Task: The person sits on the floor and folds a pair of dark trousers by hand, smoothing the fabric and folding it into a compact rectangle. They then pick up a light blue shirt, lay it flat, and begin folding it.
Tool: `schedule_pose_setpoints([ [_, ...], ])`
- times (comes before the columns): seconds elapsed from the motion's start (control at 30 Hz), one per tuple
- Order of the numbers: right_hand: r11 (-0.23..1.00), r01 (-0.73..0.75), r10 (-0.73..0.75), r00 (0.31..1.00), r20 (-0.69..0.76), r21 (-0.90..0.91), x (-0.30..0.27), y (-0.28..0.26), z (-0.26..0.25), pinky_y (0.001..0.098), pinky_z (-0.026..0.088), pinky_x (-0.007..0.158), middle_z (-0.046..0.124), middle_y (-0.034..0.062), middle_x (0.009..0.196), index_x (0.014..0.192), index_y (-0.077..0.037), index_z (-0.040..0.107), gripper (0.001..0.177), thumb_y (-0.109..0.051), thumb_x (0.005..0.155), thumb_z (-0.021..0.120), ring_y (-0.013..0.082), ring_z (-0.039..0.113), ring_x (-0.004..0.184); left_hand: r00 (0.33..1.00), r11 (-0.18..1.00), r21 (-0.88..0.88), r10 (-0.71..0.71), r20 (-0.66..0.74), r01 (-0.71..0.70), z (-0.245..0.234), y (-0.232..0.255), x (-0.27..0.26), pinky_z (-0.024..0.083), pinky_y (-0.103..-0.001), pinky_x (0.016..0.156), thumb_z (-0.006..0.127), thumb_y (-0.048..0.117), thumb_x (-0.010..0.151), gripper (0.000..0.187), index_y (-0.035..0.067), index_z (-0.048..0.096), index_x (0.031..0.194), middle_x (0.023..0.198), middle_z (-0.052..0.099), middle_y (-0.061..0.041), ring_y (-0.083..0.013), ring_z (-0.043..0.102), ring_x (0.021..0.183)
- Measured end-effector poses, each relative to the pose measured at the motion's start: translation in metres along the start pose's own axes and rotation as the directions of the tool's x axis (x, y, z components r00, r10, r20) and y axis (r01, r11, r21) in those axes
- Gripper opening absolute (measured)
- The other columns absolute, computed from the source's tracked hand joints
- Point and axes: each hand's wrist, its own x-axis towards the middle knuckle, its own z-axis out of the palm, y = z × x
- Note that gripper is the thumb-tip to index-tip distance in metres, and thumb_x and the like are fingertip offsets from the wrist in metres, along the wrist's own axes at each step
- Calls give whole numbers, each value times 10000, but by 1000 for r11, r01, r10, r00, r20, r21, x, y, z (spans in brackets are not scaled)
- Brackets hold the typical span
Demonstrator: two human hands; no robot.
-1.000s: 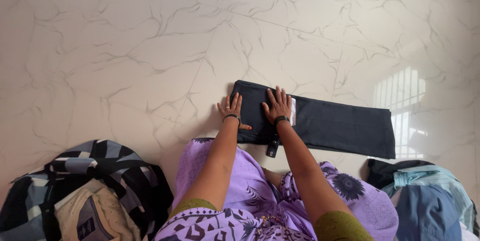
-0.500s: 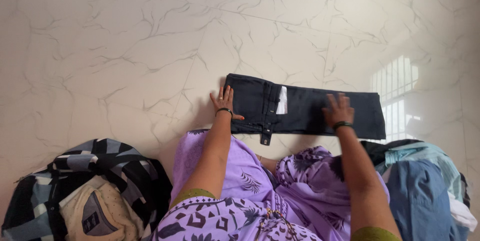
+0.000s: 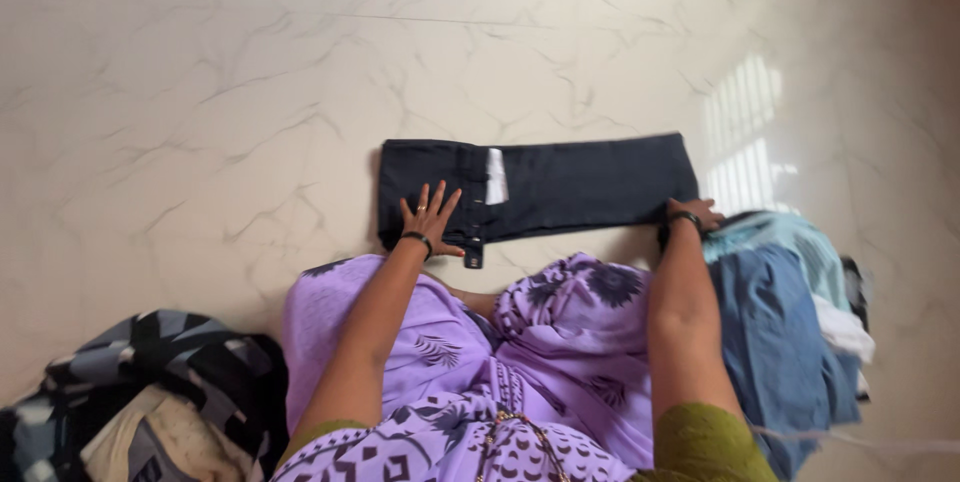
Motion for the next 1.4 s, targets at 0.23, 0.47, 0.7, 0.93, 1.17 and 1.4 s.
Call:
schedule_pose_setpoints([
  [0.23,797,-26,70,996,-50,603,-20,17,-10,437,520,1041,637,265,1278,1339,-47,522,841,-308,663,949,413,627,1197,999,998,-58,28,30,-26,22,31,7,170,-783,1137,868,702,593,1407,414,-44,1625,1734,-87,5,-337,30,1587],
  [0.47,628,297,-16,929,-370,719,-6,-2,-10,435,536,952,722,218,1080,1039,-58,637,308,-84,740,709,392,683,1042,998,996,-70,-53,-26,51,40,38,13,167,-792,1134,791,703,713,1240,418,-1,1623,1736,-56,14,-323,32,1592],
  [0.7,245,876,-578,476,-663,416,-70,-88,25,479,527,839,658,174,973,1033,-68,574,321,37,734,627,425,639,959,984,977,-196,-110,-142,81,63,51,18,130,-772,1148,771,580,815,1091,403,62,1626,1732,-20,1,-335,38,1582],
  [0.93,278,959,-960,280,27,-59,-169,-112,91,486,548,823,595,179,1197,1183,-142,537,524,50,716,676,412,590,1111,983,966,-244,-125,-134,90,59,53,11,116,-733,1188,795,517,817,1090,373,85,1632,1731,7,-7,-322,47,1587],
  [1.17,355,935,-935,354,-27,-27,-178,-109,67,480,565,889,621,148,1210,1204,-135,542,400,-37,835,662,378,631,1130,988,955,-277,-133,-73,108,57,57,14,52,-722,1200,782,484,841,1080,369,54,1630,1732,-48,-6,-317,-3,1589],
  [1.4,263,965,-963,263,-58,13,-205,-111,74,510,554,860,613,171,1176,1269,-140,530,414,-30,879,616,402,623,1086,990,952,-286,-131,-55,110,59,62,19,33,-762,1166,760,475,872,1096,350,-12,1639,1732,-98,-42,-354,-49,1584],
])
